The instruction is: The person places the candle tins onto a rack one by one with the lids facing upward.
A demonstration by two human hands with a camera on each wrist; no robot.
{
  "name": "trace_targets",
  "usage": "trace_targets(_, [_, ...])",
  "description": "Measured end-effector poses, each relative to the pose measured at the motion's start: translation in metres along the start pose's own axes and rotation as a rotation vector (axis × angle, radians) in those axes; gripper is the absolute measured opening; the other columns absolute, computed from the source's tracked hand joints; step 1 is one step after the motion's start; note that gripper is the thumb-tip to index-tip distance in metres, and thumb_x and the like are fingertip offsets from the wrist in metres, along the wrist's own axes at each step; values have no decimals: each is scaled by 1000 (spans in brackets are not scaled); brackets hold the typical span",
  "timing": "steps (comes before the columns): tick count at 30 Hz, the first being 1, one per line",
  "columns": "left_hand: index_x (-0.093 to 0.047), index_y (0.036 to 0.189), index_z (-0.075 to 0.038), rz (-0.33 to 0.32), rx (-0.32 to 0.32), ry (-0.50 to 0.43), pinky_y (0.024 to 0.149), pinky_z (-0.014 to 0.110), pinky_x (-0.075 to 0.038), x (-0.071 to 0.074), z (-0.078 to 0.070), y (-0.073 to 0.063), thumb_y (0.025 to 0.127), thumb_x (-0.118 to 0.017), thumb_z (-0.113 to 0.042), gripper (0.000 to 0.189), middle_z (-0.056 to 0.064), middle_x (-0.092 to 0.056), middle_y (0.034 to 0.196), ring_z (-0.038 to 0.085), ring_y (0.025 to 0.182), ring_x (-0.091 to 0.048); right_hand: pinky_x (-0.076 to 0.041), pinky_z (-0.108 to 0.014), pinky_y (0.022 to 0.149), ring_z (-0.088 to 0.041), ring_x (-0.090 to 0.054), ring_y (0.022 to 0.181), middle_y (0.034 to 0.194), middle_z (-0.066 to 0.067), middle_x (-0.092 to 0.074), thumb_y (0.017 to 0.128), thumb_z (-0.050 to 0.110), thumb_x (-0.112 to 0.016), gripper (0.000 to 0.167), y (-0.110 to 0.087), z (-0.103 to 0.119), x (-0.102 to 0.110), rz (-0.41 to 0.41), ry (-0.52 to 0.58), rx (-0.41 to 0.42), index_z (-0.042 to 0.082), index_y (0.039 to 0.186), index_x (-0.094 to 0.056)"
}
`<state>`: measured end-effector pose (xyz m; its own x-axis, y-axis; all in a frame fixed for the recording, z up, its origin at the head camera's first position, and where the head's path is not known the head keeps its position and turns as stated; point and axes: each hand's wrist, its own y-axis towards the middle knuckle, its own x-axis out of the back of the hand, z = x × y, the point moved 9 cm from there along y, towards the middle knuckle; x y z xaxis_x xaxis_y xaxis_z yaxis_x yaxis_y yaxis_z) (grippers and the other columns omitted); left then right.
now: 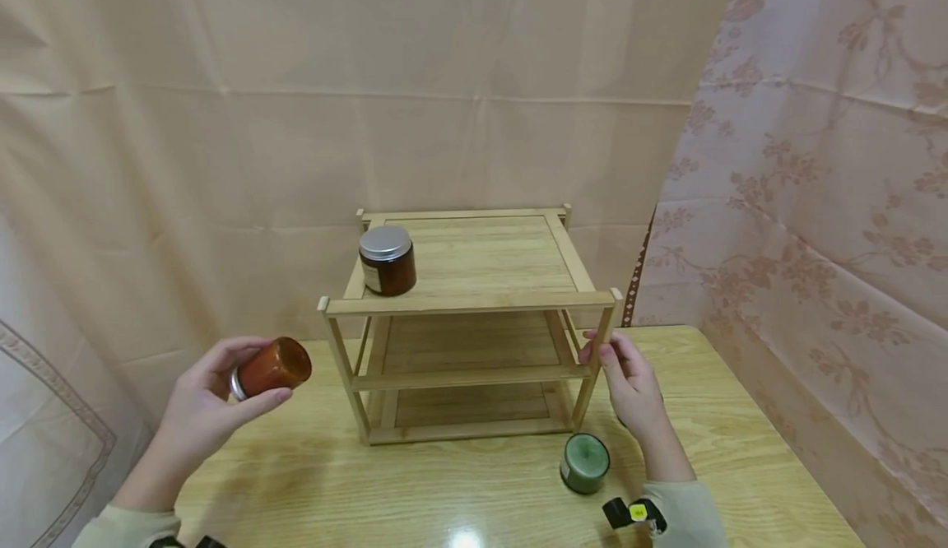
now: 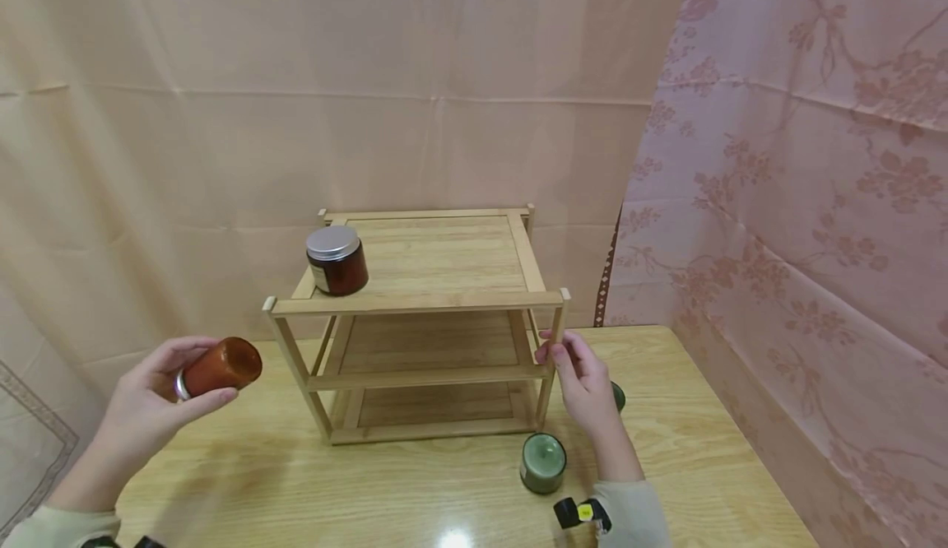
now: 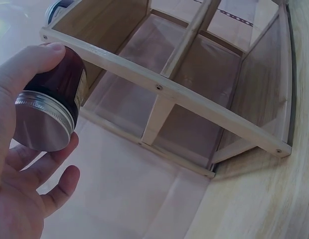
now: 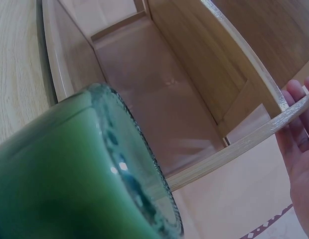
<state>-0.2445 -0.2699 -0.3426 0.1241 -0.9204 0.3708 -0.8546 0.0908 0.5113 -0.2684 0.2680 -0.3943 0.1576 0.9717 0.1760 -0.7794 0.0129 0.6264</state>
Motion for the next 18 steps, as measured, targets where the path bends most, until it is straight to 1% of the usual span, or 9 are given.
trace_targets(5, [-63,140,0,-6,22,10,78,18,-61,1,-3,1,80,-89,17,69,-15,-76,122,3,101,-72,-53,-17,94,-8,-70,99,99,-18,-72,117,1,-41,26,0,-2,0,-5,-4,-17,-12,127,-62])
trace_targets(8, [-63,141,0,-10,18,25,78,18,-61,2,-4,2,80,-89,16,68,-15,-76,122,3,102,-72,-53,-17,94,-8,-70,100,99,-19,-72,117,1,-41,27,0,-2,0,-1,-5,-22,-14,128,-61])
trace_targets(10, [-63,141,0,-13,19,18,79,17,-61,2,-4,3,80,-89,16,68,-14,-75,123,4,103,-72,-53,-17,94,-8,-70,100,99,-19,-72,117,1,-41,27,0,-2,0,0,-5,-20,-15,128,-60])
trace_targets(13, [-62,142,-1,-10,31,25,78,19,-62,3,-5,3,81,-90,15,69,-14,-74,125,4,102,-73,-53,-17,94,-8,-70,100,99,-19,-72,117,0,-40,28,0,-1,0,2,-2,-13,-17,128,-59])
trace_targets(18, [-61,143,-4,2,61,47,74,24,-64,3,-7,4,84,-89,10,67,-14,-71,127,6,98,-74,-54,-17,94,-8,-70,100,100,-19,-72,117,1,-40,28,0,-1,0,6,0,-16,-14,128,-61])
